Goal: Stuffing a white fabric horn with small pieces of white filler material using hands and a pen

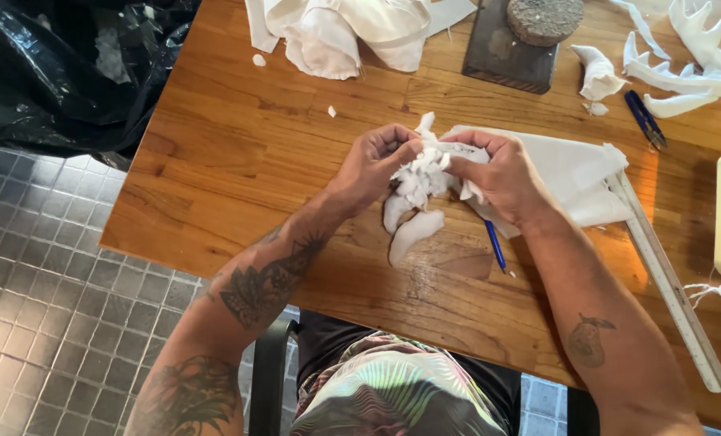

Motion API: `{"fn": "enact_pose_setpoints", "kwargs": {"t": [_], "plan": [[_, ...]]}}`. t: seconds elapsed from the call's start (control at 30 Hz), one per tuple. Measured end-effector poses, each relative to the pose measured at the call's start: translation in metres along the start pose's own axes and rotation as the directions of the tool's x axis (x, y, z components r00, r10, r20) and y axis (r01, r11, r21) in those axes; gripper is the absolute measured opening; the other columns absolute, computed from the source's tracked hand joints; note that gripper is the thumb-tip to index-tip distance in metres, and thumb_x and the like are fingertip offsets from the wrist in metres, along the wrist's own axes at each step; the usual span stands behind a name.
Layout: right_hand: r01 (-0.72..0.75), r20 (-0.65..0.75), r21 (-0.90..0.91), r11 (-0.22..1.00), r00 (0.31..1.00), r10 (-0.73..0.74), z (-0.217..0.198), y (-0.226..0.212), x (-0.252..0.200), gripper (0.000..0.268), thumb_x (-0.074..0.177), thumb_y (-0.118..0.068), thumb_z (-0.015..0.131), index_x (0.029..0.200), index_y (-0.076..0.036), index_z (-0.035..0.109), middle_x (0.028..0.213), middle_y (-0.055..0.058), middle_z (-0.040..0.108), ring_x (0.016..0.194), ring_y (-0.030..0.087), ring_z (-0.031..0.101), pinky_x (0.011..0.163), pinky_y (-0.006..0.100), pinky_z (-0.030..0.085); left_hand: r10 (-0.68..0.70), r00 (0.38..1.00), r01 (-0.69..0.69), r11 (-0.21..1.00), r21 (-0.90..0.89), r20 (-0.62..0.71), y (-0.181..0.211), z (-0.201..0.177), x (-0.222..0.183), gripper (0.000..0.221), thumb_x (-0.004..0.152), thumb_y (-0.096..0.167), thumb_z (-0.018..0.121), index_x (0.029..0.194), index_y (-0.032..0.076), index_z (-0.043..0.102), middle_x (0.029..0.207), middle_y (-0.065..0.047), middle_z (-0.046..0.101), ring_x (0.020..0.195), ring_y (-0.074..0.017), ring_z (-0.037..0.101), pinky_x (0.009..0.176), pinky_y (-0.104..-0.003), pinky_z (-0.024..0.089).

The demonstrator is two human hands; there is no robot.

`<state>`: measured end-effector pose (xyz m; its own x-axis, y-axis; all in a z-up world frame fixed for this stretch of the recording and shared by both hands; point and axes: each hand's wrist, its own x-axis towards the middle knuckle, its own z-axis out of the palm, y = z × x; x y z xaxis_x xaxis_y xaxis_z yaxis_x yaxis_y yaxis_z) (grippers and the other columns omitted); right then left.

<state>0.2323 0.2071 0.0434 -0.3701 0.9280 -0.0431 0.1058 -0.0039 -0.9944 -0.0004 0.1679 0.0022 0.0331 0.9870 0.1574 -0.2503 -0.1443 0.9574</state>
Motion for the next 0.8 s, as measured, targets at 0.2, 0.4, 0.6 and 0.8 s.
{"fn": "enact_pose_setpoints", "kwargs": {"t": [0.2,0.4,0.6,0.8], "plan": [[0.065,-0.088,-0.392,0.918,0.99,-0.107,0.011,0.004,-0.009,0.033,0.084,-0.017,0.095,0.116,-0.019,0.089,0.099,0.005,0.084,0.099,0.017,0.077,0.087,0.037,0.062,0.056,0.997,-0.06,0.995,0.073,0.052,0.0,0.01,-0.003,0.017,0.109,0.02,0.086,0.115,0.004,0.082,0.083,0.0,0.074,0.079,-0.0018,0.069,0.07,-0.016,0.054],[0.015,-0.126,-0.798,0.603,0.973,-0.192,0.001,0.052,0.002,0.019,0.087,-0.041,0.092,0.102,-0.033,0.082,0.096,0.001,0.084,0.102,0.034,0.084,0.089,0.049,0.064,0.048,0.99,-0.07,0.984,0.162,0.132,0.021,0.015,-0.01,0.014,0.11,0.016,0.084,0.114,0.004,0.082,0.082,0.001,0.069,0.078,-0.002,0.065,0.068,-0.016,0.049],[0.06,-0.077,-0.782,0.62,0.978,-0.192,0.005,0.043,0.009,0.01,0.092,-0.034,0.083,0.097,-0.026,0.08,0.087,0.008,0.081,0.093,0.038,0.084,0.082,0.052,0.062,0.052,0.99,-0.069,0.99,0.125,0.134,0.018,0.007,0.001,0.015,0.111,0.017,0.083,0.116,0.003,0.082,0.084,0.001,0.068,0.079,-0.0019,0.065,0.07,-0.016,0.049],[-0.05,0.147,-0.045,0.998,0.988,0.057,-0.011,-0.023,-0.005,0.02,0.101,-0.013,0.086,0.12,-0.008,0.081,0.093,0.001,0.079,0.083,0.008,0.074,0.078,0.026,0.065,0.023,0.996,-0.025,0.999,0.028,0.088,0.007,-0.009,0.009,0.021,0.112,0.024,0.085,0.115,0.004,0.08,0.083,0.001,0.071,0.077,-0.0019,0.067,0.068,-0.015,0.051]]}}
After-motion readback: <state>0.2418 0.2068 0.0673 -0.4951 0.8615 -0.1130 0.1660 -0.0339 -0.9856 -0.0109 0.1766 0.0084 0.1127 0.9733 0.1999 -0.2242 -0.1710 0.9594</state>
